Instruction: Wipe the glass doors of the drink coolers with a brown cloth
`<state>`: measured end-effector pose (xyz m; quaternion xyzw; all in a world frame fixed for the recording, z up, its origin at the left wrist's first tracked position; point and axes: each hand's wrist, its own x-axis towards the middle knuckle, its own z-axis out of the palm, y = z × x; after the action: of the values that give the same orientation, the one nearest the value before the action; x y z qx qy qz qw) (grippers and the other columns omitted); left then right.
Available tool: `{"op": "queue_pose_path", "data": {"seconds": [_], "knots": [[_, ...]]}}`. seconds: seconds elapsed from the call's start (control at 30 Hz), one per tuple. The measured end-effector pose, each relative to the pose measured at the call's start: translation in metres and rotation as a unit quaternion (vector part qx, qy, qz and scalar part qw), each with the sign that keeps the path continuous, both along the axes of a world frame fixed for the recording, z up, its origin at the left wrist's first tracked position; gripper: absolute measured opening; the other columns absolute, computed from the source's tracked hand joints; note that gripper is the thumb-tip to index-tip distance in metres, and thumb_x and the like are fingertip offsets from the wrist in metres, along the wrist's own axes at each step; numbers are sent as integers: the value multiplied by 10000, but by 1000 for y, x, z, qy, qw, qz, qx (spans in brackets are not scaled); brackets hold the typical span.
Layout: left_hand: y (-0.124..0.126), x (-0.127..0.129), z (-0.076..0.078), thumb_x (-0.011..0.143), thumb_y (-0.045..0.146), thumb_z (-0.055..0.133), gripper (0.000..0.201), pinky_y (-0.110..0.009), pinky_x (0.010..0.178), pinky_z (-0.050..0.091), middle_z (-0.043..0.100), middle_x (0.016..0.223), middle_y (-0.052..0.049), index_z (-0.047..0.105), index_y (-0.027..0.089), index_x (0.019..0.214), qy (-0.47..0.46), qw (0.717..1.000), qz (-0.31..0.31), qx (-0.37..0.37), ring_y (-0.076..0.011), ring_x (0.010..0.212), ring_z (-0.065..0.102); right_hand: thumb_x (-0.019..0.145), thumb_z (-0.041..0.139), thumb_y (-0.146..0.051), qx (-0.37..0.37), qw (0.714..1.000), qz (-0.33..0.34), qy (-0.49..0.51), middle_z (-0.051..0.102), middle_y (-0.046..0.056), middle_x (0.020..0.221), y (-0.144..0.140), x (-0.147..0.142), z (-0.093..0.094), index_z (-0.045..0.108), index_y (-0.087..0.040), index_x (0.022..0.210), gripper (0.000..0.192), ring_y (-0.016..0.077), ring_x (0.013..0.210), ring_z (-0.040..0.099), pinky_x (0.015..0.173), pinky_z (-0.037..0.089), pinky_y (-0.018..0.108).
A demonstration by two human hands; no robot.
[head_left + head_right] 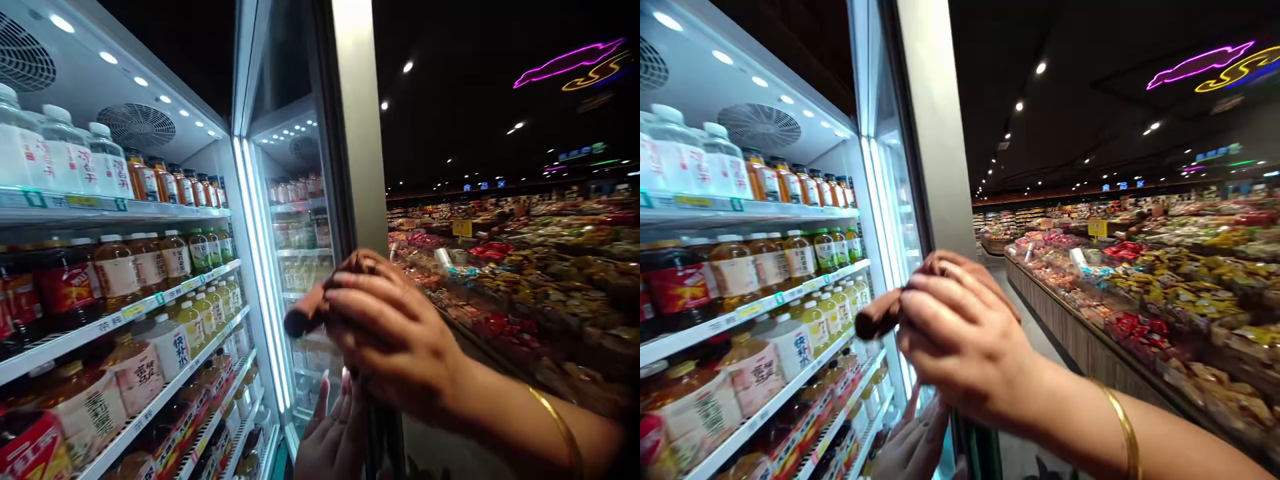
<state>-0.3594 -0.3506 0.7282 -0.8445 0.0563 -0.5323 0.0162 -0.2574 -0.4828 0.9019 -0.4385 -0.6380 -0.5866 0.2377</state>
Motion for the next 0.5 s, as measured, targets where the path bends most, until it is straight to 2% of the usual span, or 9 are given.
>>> {"op": "queue_pose_path", "data": {"seconds": [0.07,0.13,0.23,0.3,0.4,0.5], "knots": [[0,17,0,984,268,478,834,-491,1237,442,721,1332,-165,60,98,1685,-12,999,-22,29,-270,1274,686,932,672,-186,29,998,-62,8,754,22,1284,-1,5,15,772,-281,1031,170,241,1325,652,1227,507,488],[4,35,0,1000,308,471,789,-477,1230,436,735,1292,-186,144,41,1667,-28,995,-54,75,-266,1270,688,939,660,-185,40,993,-109,-12,760,27,1265,2,10,16,776,-276,1040,178,244,1273,678,1217,518,486],[15,59,4,983,284,500,672,-439,1206,465,799,1139,-134,363,71,1606,-58,987,-99,116,-241,1196,731,968,602,-182,18,988,-133,-71,785,15,1186,4,21,-2,781,-260,994,197,214,1142,721,1210,521,449],[22,73,10,982,212,487,549,-411,1226,435,806,1132,-95,501,132,1526,-79,981,-115,135,-205,1207,725,976,569,-174,-6,986,-144,-79,791,14,1151,1,29,-11,779,-255,978,225,203,1094,726,1170,546,422],[26,95,17,1018,161,415,438,-368,1278,331,787,1215,-61,617,146,1406,-114,967,-143,180,-147,1274,683,981,534,-184,-14,981,-185,-60,791,26,1145,-6,39,-11,776,-263,997,255,209,1075,717,1074,591,404],[22,123,16,1037,172,392,412,-366,1299,281,781,1233,-47,657,128,1348,-139,960,-168,177,-129,1313,653,984,509,-204,-10,971,-234,-45,784,21,1179,-11,48,-7,777,-296,1026,287,225,1108,699,1063,579,411]]}}
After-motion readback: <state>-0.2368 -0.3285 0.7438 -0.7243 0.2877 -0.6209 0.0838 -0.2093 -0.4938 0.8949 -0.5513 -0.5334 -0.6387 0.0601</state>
